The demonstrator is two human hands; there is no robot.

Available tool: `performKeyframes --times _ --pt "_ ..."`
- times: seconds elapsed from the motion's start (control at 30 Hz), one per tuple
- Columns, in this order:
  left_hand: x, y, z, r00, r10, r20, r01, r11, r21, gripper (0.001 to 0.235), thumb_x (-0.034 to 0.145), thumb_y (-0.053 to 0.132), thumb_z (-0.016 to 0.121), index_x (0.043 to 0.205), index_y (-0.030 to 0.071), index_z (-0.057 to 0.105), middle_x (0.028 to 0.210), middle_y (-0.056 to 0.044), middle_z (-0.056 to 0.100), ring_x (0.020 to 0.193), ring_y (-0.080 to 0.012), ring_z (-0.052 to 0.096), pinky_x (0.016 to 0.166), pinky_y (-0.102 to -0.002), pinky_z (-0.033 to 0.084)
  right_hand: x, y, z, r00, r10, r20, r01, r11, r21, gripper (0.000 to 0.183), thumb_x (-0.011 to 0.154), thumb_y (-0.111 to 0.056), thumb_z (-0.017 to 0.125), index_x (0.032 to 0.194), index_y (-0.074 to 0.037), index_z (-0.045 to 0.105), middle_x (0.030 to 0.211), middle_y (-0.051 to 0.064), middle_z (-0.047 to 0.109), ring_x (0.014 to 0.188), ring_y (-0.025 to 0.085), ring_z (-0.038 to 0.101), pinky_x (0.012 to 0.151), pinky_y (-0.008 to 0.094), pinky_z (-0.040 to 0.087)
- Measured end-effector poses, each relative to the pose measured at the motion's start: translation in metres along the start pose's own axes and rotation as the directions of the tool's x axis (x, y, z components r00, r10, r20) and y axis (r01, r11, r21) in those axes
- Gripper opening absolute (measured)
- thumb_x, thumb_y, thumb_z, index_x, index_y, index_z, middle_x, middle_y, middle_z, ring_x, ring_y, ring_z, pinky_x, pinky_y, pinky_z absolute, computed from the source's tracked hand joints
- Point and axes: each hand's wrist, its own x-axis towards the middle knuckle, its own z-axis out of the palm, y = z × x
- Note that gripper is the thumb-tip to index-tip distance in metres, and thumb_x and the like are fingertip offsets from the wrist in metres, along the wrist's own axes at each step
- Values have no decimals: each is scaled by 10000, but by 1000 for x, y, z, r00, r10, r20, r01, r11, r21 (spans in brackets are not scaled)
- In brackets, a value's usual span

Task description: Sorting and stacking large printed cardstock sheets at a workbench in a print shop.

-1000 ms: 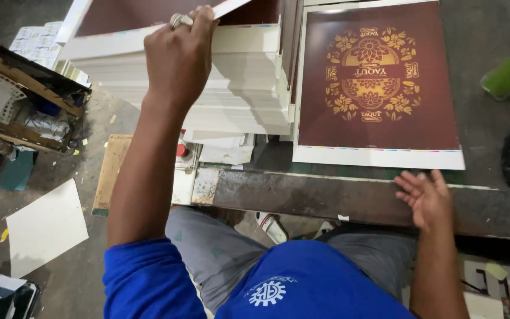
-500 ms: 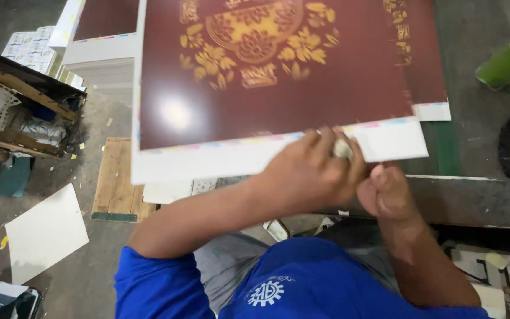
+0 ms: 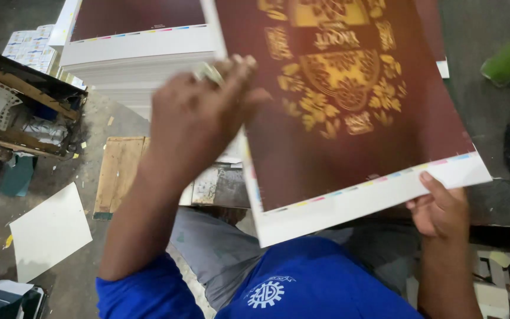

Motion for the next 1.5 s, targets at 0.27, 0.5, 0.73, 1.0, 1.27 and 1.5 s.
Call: performKeyframes --times 0.27,0.5,0.73,1.0,1.27,1.5 --pt "-3 -96 93 993 -116 3 115 984 135 602 1014 470 744 1425 47 626 1457 -165 648 1386 -351 581 1145 -479 432 -30 10 -106 993 -29 -115 27 1000 -15 226 1120 -51 572 1321 -29 473 987 109 676 820 198 664 562 280 474" --pt "-5 -114 111 943 -248 219 205 958 201 937 924 691 631 1462 -68 521 1485 -246 547 1360 -398 493 1065 -503 409 -53 17 -126 987 -53 -153 52 999 -11 294 1084 -3 573 1359 -56 484 1035 86 667 819 191 642 616 303 491" --pt "8 -127 85 958 -155 242 103 971 215 739 940 703 694 1307 63 719 1295 -106 734 829 -268 756 670 -423 587 -55 42 -144 969 -23 -245 -7 993 -121 245 1094 -37 610 1296 -72 476 1031 89 666 866 216 665 574 324 486" --pt "-7 -124 108 979 -178 99 157 970 188 396 1100 421 651 1267 70 728 1252 -101 746 993 -272 752 752 -424 597 -7 46 -100 977 -17 -212 -37 968 -247 389 1052 -52 603 1426 -80 500 1145 74 677 850 199 670 559 343 524" --pt "-5 -120 97 986 -157 51 145 971 188 290 1026 221 678 1210 -2 704 1260 -174 736 1041 -311 739 698 -452 585 88 62 -125 985 85 -152 -114 975 -190 217 1159 -153 634 1297 -41 510 1087 85 653 825 188 647 640 375 579" --pt "0 -105 80 986 -146 -75 162 940 302 183 1060 118 638 1206 40 714 887 -137 760 687 -280 705 565 -415 544 62 47 -86 949 212 -232 -273 923 -273 475 1063 -146 494 1517 -107 362 1242 227 676 1043 316 716 723 390 561"
